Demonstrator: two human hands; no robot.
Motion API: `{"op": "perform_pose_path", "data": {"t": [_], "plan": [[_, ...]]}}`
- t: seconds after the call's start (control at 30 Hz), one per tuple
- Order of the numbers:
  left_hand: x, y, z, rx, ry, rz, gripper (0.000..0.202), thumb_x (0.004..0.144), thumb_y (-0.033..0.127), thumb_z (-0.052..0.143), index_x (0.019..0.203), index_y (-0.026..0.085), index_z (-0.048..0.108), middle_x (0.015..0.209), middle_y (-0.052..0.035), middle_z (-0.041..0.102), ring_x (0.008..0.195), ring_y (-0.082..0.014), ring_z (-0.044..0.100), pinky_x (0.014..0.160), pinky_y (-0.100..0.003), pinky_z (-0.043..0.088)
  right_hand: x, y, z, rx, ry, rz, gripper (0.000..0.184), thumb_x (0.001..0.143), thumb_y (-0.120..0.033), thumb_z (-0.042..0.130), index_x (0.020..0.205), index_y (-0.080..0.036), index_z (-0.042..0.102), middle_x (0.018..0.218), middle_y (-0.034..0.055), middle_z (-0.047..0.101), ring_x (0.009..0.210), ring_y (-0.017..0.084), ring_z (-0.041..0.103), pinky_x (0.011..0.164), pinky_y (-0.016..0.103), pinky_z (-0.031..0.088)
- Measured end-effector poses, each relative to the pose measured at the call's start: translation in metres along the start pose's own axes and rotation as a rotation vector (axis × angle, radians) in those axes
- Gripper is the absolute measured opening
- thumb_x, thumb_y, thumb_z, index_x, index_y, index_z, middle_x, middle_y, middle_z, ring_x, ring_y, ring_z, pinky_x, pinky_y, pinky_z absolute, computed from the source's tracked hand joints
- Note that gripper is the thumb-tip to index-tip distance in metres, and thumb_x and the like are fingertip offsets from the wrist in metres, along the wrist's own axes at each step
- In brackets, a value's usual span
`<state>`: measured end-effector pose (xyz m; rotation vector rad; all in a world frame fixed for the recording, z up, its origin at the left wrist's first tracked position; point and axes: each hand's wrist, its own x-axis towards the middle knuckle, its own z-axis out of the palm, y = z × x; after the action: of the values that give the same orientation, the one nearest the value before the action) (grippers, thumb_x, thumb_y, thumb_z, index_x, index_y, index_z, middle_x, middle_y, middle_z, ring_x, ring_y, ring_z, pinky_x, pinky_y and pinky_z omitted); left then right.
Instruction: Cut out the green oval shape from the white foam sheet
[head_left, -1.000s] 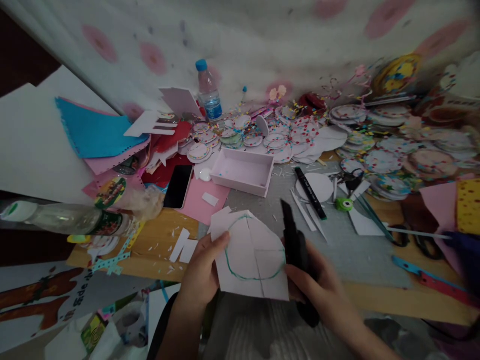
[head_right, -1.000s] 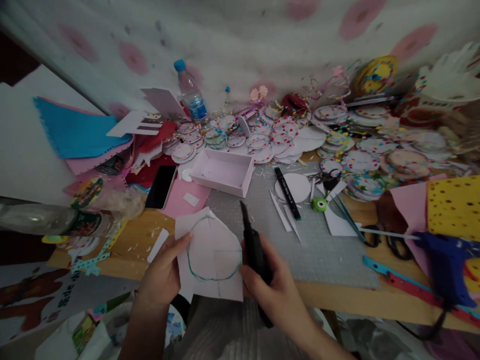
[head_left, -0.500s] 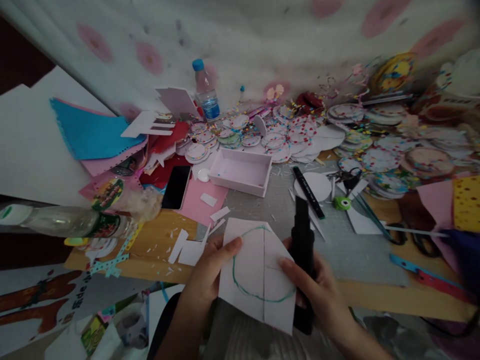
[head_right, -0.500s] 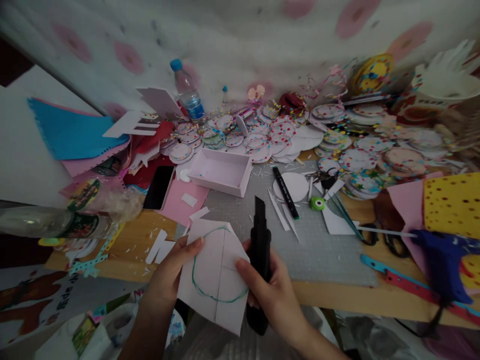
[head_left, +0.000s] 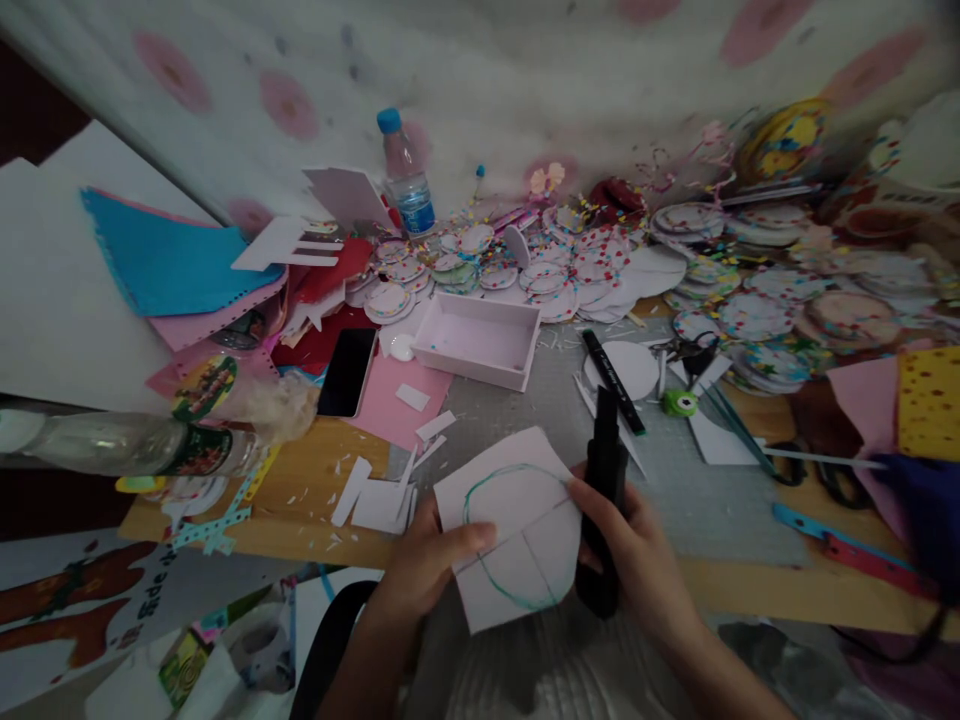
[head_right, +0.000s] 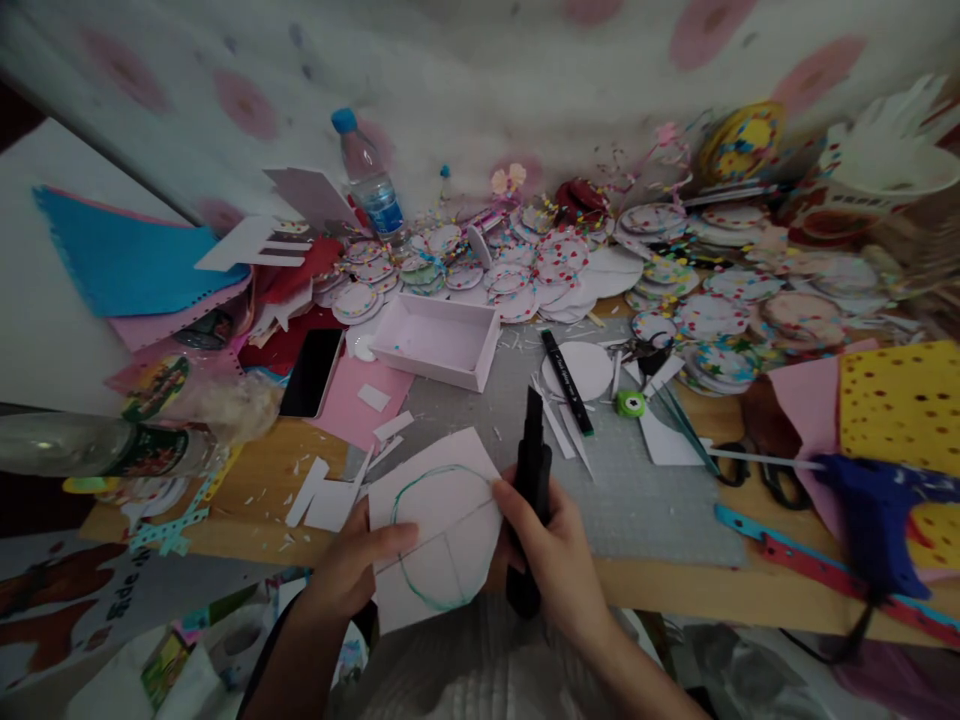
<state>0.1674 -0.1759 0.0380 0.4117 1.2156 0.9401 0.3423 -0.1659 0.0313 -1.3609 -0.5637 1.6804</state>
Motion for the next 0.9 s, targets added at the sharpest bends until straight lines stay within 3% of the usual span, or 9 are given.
{"op": "perform_pose_path", "data": {"t": [0.1, 0.2, 0.3, 0.37, 0.5, 0.6, 0.7, 0.8, 0.9], "plan": [[0.005, 0.004, -0.012, 0.079, -0.032, 0.025, 0.046, 0.069, 0.033, 0.073, 0.108, 0.011, 0.065, 0.104, -0.0145, 0.071, 0.099, -0.0317, 0.066, 0.084, -0.040, 0.051, 0.005, -0.005, -0.003, -0.027, -0.019, -0.008, 0.038, 0.072, -0.047, 0.073, 0.079, -0.020, 0.048, 0.041, -0.0118, 0.041, 0.032, 0.003, 0.031, 0.031, 0.013, 0.020], [0.002, 0.009, -0.018, 0.306, 0.007, 0.354, 0.056, 0.080, 0.038, 0.062, 0.130, 0.017, 0.048, 0.132, -0.0158, 0.055, 0.123, -0.0306, 0.051, 0.101, -0.046, 0.041, 0.009, -0.003, -0.006, 0.007, 0.048, 0.014, 0.038, 0.071, -0.045, 0.074, 0.077, -0.021, 0.045, 0.039, -0.0118, 0.042, 0.031, 0.003, 0.030, 0.032, 0.013, 0.020], [-0.013, 0.014, -0.015, 0.861, 0.005, 0.700, 0.078, 0.076, 0.039, 0.068, 0.143, 0.022, 0.031, 0.150, -0.0141, 0.032, 0.138, -0.0313, 0.031, 0.111, -0.051, 0.027, 0.011, 0.004, -0.008, 0.020, 0.078, 0.040, 0.038, 0.069, -0.043, 0.075, 0.076, -0.021, 0.044, 0.040, -0.0118, 0.043, 0.031, 0.002, 0.029, 0.032, 0.013, 0.019], [-0.022, 0.014, -0.006, 1.266, -0.108, 0.757, 0.081, 0.073, 0.041, 0.071, 0.142, 0.020, 0.034, 0.151, -0.0148, 0.031, 0.139, -0.0335, 0.027, 0.111, -0.054, 0.027, 0.010, 0.008, -0.005, 0.003, 0.059, 0.058, 0.037, 0.069, -0.043, 0.075, 0.075, -0.021, 0.045, 0.039, -0.0110, 0.044, 0.031, 0.003, 0.030, 0.032, 0.013, 0.018], [-0.018, 0.006, 0.019, 1.695, -0.214, 0.682, 0.055, 0.082, 0.016, 0.052, 0.135, 0.005, 0.042, 0.141, -0.0224, 0.046, 0.131, -0.0333, 0.042, 0.106, -0.052, 0.038, 0.008, 0.009, 0.002, -0.028, 0.000, 0.095, 0.036, 0.073, -0.046, 0.071, 0.076, -0.020, 0.046, 0.040, -0.0091, 0.046, 0.032, 0.004, 0.032, 0.032, 0.015, 0.019], [-0.008, 0.005, 0.029, 1.830, -0.196, 0.522, 0.054, 0.079, -0.003, 0.037, 0.131, 0.004, 0.047, 0.133, -0.0213, 0.054, 0.122, -0.0282, 0.054, 0.097, -0.043, 0.049, 0.003, 0.005, -0.003, -0.108, -0.087, 0.088, 0.034, 0.082, -0.051, 0.061, 0.076, -0.020, 0.047, 0.043, -0.0078, 0.048, 0.033, 0.005, 0.034, 0.032, 0.016, 0.022], [-0.003, 0.013, 0.033, 1.864, -0.204, 0.448, 0.054, 0.076, -0.007, 0.035, 0.128, 0.003, 0.050, 0.128, -0.0226, 0.058, 0.118, -0.0282, 0.057, 0.091, -0.041, 0.052, -0.007, 0.003, -0.019, -0.224, -0.141, 0.063, 0.032, 0.089, -0.053, 0.049, 0.083, -0.021, 0.046, 0.048, -0.0075, 0.050, 0.034, 0.007, 0.038, 0.032, 0.017, 0.024], [-0.002, 0.019, 0.036, 1.879, -0.202, 0.403, 0.051, 0.078, -0.008, 0.035, 0.125, 0.002, 0.053, 0.125, -0.0235, 0.060, 0.112, -0.0286, 0.061, 0.087, -0.041, 0.054, -0.022, 0.007, -0.038, -0.435, -0.077, 0.016, 0.028, 0.091, -0.051, 0.046, 0.087, -0.023, 0.046, 0.054, -0.0060, 0.053, 0.042, 0.011, 0.046, 0.038, 0.020, 0.035], [-0.001, 0.020, 0.040, 1.897, -0.177, 0.363, 0.049, 0.080, -0.009, 0.036, 0.123, 0.003, 0.055, 0.123, -0.0223, 0.062, 0.108, -0.0281, 0.064, 0.084, -0.039, 0.056, -0.035, 0.017, -0.046, -0.768, -0.059, -0.165, 0.024, 0.092, -0.046, 0.046, 0.087, -0.022, 0.052, 0.058, -0.0021, 0.057, 0.050, 0.015, 0.054, 0.049, 0.025, 0.042]]}}
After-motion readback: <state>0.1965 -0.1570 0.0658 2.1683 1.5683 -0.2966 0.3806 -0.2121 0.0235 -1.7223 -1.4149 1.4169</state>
